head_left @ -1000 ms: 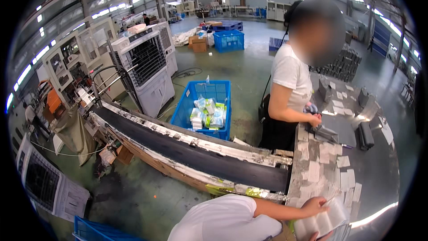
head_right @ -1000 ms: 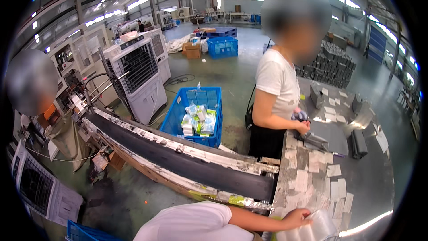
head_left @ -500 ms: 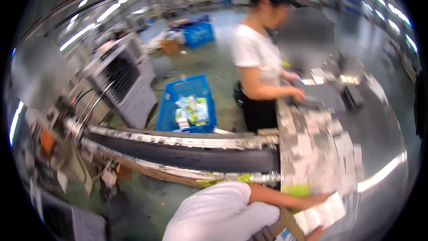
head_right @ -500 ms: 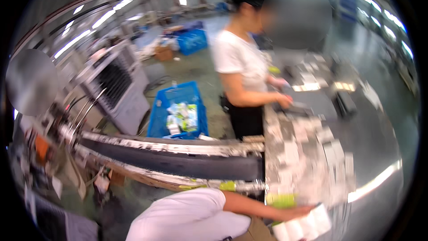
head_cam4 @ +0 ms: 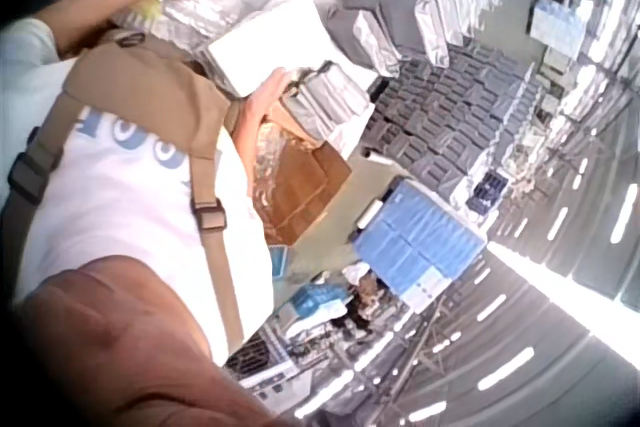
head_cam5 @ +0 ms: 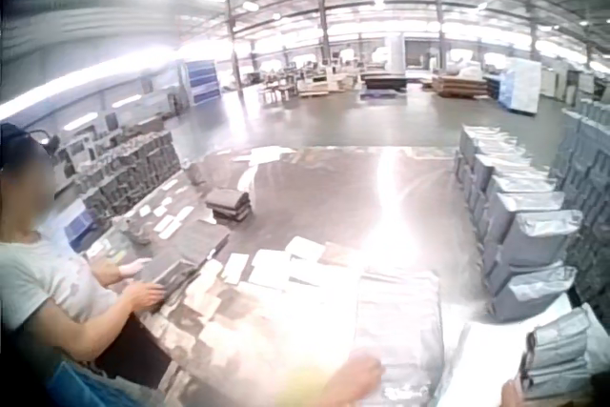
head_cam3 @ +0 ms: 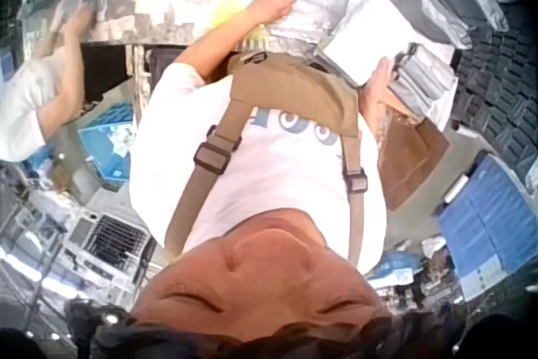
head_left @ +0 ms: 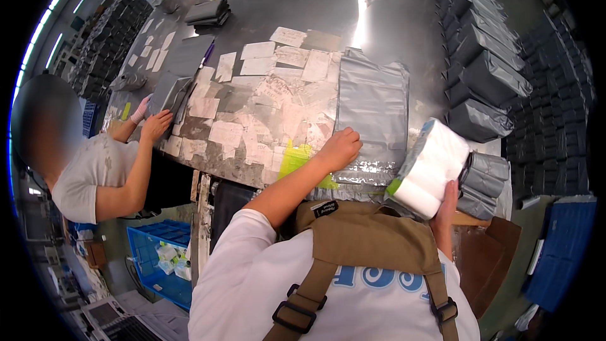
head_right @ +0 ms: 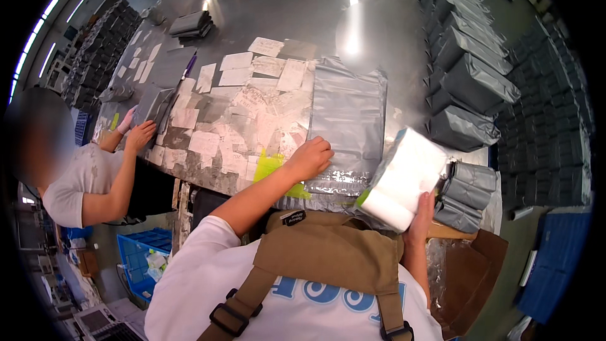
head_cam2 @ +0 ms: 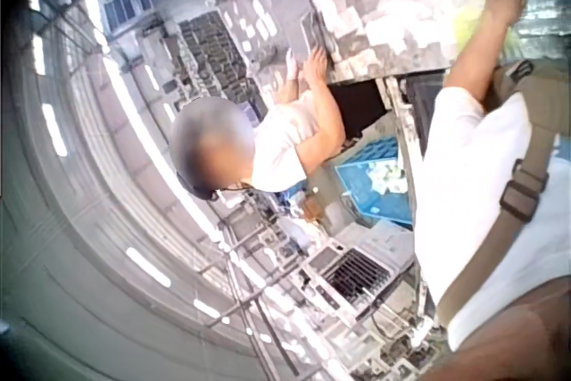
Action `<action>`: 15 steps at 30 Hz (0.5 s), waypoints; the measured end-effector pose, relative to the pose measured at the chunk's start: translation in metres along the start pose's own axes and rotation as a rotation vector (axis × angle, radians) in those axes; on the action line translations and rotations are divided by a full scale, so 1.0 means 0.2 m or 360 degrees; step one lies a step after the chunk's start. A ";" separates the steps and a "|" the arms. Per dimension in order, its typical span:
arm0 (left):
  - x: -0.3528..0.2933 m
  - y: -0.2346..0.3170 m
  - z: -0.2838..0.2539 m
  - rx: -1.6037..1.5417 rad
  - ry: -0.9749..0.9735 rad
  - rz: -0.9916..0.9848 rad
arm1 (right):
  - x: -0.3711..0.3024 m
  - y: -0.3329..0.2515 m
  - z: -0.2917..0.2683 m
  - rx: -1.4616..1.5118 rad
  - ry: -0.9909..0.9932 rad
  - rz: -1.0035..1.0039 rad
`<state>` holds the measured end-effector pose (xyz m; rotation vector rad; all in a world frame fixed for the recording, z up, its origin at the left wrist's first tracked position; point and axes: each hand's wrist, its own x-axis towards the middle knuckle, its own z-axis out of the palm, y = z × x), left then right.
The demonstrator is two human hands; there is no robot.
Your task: The person places rectangular items into shipping bags, removes an adhesive strip to seal them, and stacks the completed packages on a table or places them on a conveyor belt.
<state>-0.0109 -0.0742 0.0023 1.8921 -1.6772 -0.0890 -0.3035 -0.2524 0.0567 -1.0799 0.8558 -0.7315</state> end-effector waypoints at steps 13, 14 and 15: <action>-0.02 -0.23 0.08 -0.0443 0.0224 -0.0621 | -0.04 0.22 0.33 -0.1321 -0.0610 0.0282; -0.02 -0.23 0.06 -0.0510 0.0214 -0.0699 | -0.02 0.16 0.33 -0.1637 -0.0618 0.0095; 0.00 -0.23 0.06 -0.0466 0.0205 -0.0646 | 0.00 0.11 0.32 -0.1953 -0.0598 -0.0098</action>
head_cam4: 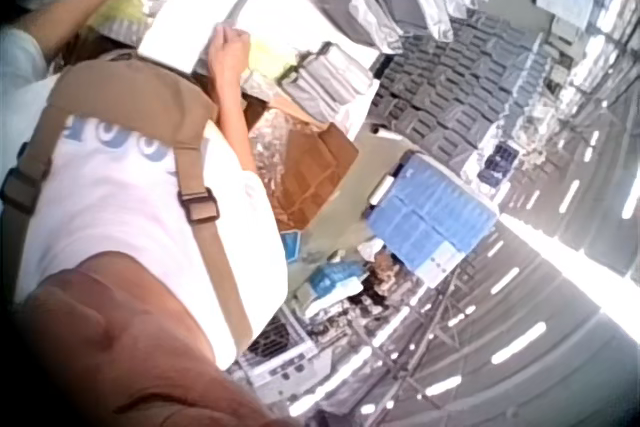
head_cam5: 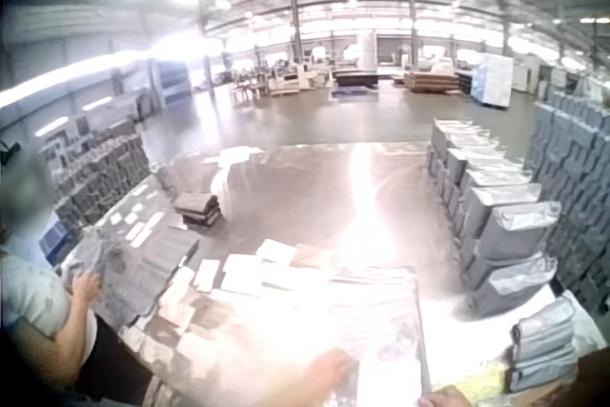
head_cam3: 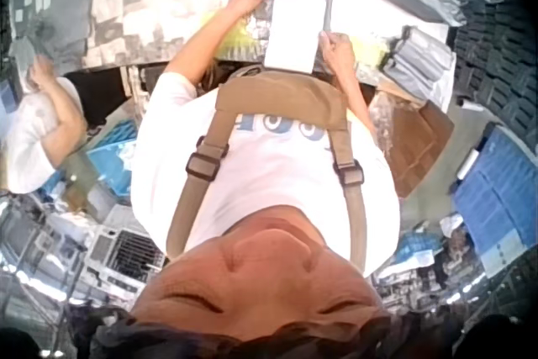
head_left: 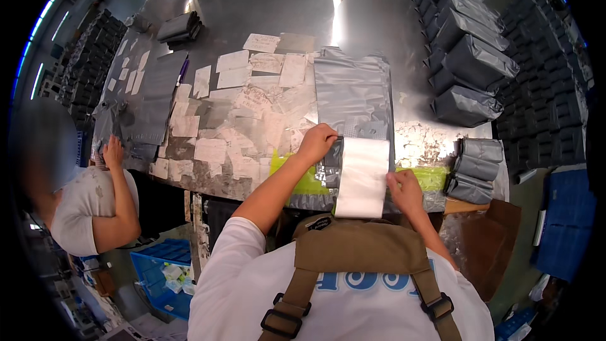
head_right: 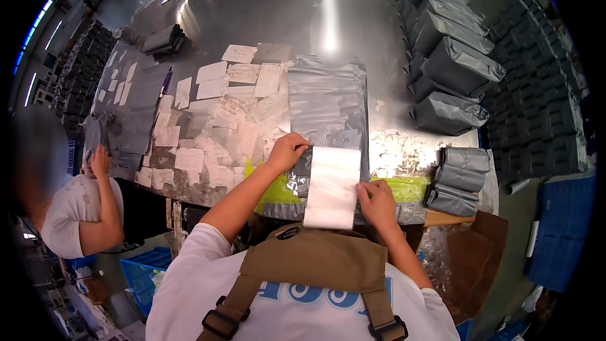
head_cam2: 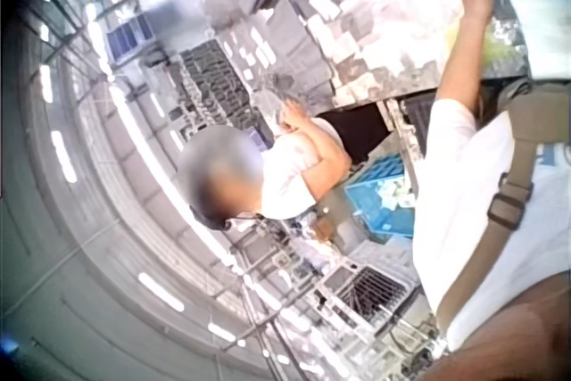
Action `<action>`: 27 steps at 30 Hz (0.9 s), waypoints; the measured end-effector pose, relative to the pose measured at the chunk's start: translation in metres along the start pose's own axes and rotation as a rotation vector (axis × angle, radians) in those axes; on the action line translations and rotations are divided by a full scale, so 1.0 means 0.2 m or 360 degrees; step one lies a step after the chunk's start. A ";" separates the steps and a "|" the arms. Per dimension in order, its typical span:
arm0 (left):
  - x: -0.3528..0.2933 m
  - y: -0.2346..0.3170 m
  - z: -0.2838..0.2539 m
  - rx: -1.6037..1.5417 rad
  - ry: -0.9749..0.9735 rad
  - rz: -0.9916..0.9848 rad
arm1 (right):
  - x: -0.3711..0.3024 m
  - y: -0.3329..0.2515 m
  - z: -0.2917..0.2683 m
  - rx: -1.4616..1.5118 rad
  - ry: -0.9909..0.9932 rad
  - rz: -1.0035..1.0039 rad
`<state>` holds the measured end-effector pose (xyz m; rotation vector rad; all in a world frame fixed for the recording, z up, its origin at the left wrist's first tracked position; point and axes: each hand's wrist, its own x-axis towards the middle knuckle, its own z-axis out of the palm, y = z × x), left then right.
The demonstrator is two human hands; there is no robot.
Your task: The person places rectangular items into shipping bags, removes an adhesive strip to seal them, and stacks the completed packages on a table or places them on a conveyor belt.
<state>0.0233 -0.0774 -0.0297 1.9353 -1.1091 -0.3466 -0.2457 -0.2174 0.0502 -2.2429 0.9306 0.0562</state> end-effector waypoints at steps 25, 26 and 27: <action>-0.03 0.12 -0.02 -0.0218 0.0357 -0.0383 | 0.52 -0.09 0.05 0.0153 0.0499 -0.0233; -0.05 0.16 -0.03 -0.0168 0.0439 -0.0263 | 0.54 -0.04 0.08 0.0376 0.0458 -0.0173; -0.07 0.18 -0.04 -0.0113 0.0527 -0.0149 | 0.52 -0.06 0.08 0.0352 0.0534 -0.0297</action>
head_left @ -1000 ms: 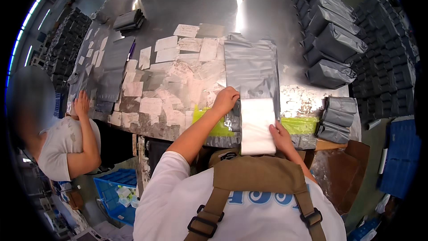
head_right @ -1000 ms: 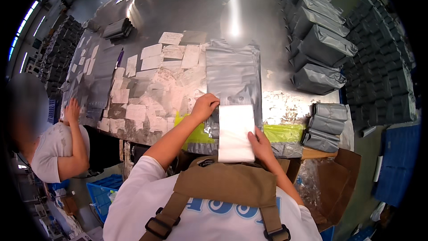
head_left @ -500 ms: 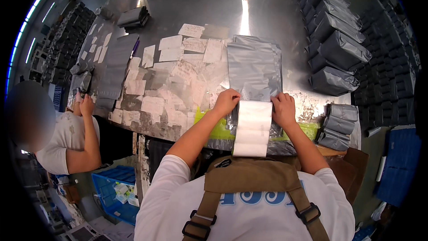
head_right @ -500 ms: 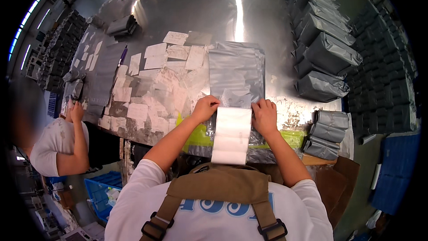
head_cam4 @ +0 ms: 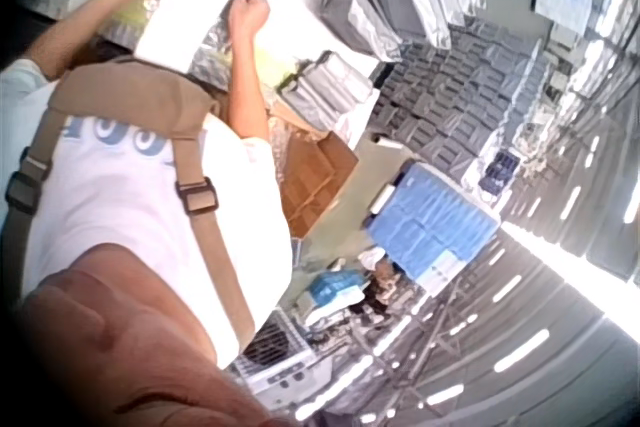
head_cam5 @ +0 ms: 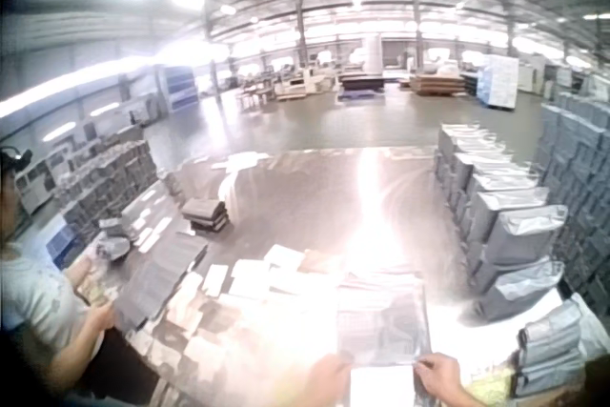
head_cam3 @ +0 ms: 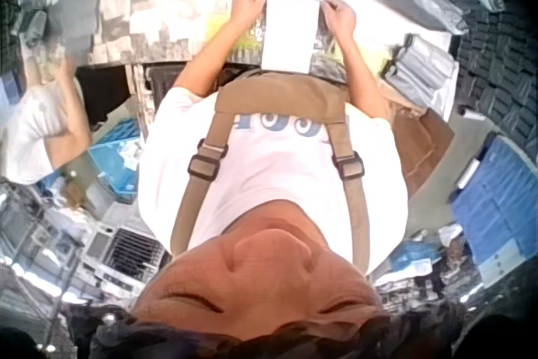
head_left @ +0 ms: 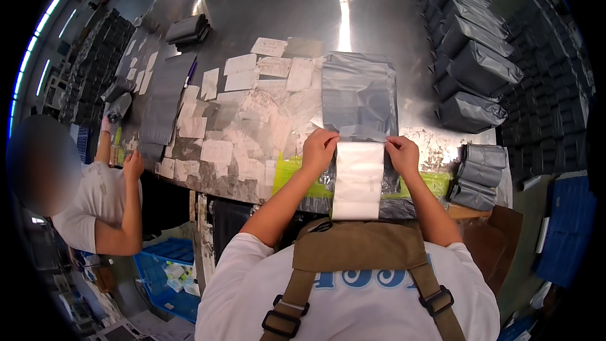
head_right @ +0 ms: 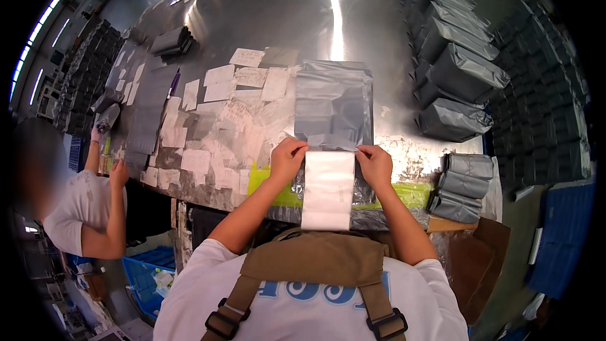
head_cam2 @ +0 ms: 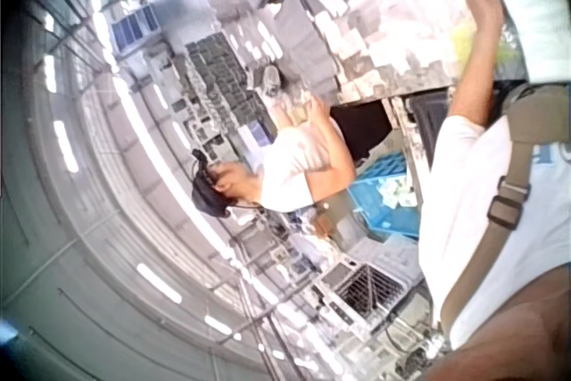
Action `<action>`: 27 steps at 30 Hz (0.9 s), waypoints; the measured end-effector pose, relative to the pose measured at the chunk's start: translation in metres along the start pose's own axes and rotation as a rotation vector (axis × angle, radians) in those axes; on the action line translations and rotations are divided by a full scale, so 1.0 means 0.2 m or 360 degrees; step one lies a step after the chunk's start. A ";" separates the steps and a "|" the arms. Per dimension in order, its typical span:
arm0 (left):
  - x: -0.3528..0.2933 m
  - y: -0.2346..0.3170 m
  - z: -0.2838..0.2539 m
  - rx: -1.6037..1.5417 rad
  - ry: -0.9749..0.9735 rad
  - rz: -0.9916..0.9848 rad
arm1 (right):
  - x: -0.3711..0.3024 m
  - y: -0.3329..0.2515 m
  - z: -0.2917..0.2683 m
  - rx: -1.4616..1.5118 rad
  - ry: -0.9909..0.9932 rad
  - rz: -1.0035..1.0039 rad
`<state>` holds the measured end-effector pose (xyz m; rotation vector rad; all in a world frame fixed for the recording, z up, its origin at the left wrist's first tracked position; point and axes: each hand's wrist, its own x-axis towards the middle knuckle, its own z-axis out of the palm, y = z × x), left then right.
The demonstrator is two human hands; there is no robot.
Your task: The person places rectangular items into shipping bags, removes an adhesive strip to seal them, and stacks the completed packages on a table or places them on a conveyor belt.
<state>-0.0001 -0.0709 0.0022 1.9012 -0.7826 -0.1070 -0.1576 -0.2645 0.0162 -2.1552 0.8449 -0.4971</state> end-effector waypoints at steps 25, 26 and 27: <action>-0.50 -0.08 0.00 0.0442 -0.0289 0.0164 | -0.44 0.18 -0.04 -0.0487 -0.0285 -0.0420; -0.58 -0.05 -0.05 0.0529 -0.0500 0.0141 | -0.53 0.22 -0.07 -0.0527 -0.0509 -0.0451; -0.63 -0.04 -0.09 0.0599 -0.0732 0.0135 | -0.59 0.26 -0.12 -0.0579 -0.0715 -0.0456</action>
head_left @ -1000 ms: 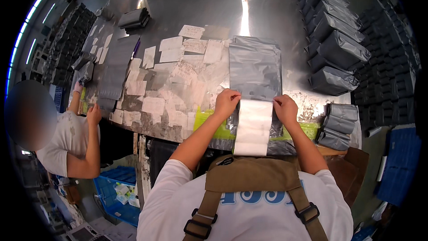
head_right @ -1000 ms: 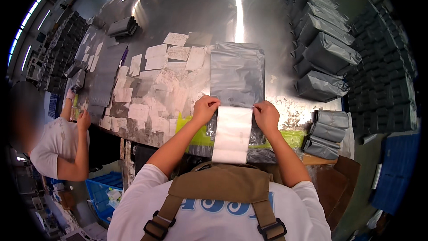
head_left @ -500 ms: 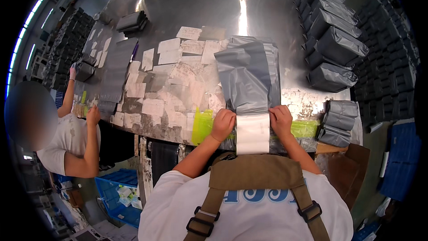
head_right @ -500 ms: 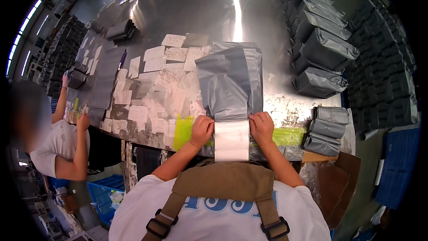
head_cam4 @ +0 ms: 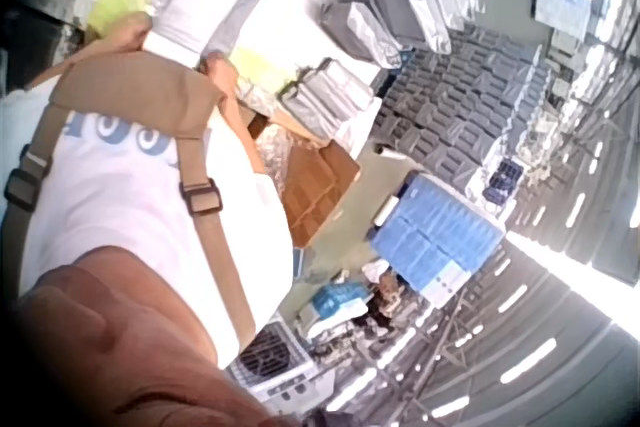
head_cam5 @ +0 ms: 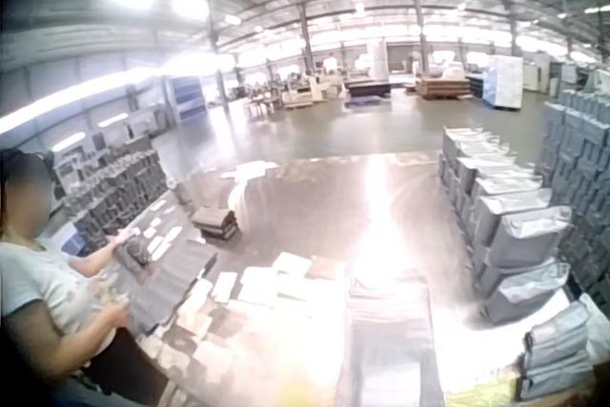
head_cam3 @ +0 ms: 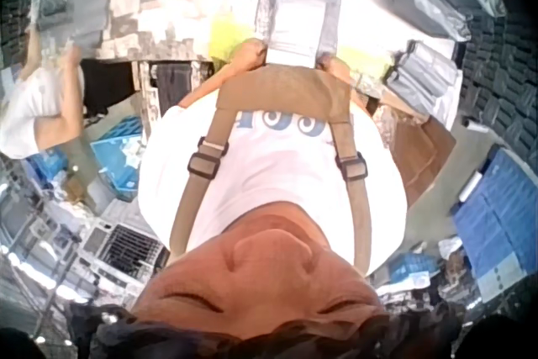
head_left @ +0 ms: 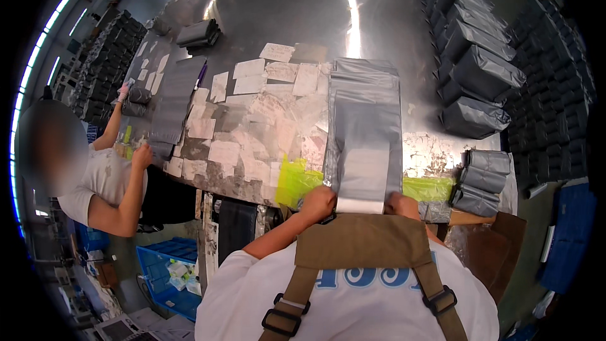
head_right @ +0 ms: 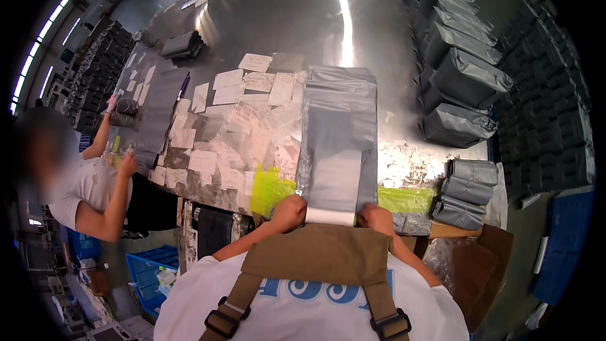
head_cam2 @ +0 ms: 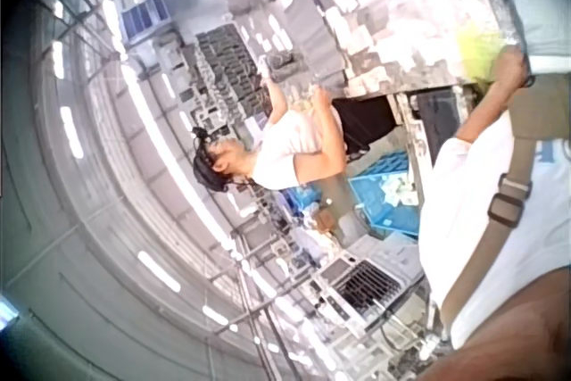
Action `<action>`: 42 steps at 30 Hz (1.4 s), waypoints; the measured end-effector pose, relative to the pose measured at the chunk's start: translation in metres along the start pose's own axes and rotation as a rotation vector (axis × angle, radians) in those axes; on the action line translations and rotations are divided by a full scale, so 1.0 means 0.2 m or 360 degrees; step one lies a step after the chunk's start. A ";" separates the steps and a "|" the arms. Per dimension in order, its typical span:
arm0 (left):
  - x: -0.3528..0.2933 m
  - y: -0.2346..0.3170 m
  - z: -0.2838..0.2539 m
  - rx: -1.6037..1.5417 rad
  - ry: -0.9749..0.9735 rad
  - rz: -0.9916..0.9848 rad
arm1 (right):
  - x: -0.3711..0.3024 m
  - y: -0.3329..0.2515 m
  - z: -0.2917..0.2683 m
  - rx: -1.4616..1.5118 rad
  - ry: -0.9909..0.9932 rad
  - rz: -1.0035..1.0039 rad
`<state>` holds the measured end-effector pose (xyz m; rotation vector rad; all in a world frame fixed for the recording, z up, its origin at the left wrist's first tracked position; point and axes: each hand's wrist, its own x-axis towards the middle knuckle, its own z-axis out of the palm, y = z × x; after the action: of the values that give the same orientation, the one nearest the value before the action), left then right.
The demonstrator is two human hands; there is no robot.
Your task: The person places rectangular items into shipping bags, removes an adhesive strip to seal them, and stacks the completed packages on a table or places them on a conveyor belt.
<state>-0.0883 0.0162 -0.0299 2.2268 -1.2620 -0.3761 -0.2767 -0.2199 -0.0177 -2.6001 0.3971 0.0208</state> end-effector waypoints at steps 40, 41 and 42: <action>0.25 0.02 -0.10 -0.2075 0.0009 -0.1565 | 0.12 -0.36 -0.19 0.0577 0.0508 -0.0638; 0.25 0.02 -0.11 -0.2066 -0.0010 -0.1541 | -0.03 -0.24 -0.24 0.0761 0.0507 -0.0409; 0.25 0.01 -0.11 -0.2009 -0.0059 -0.1523 | -0.25 -0.08 -0.26 0.0986 0.0440 0.0141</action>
<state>-0.0535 -0.0200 -0.0096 1.4538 0.2356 -1.1522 -0.3236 -0.2173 0.0400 -1.9729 0.5197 -0.3757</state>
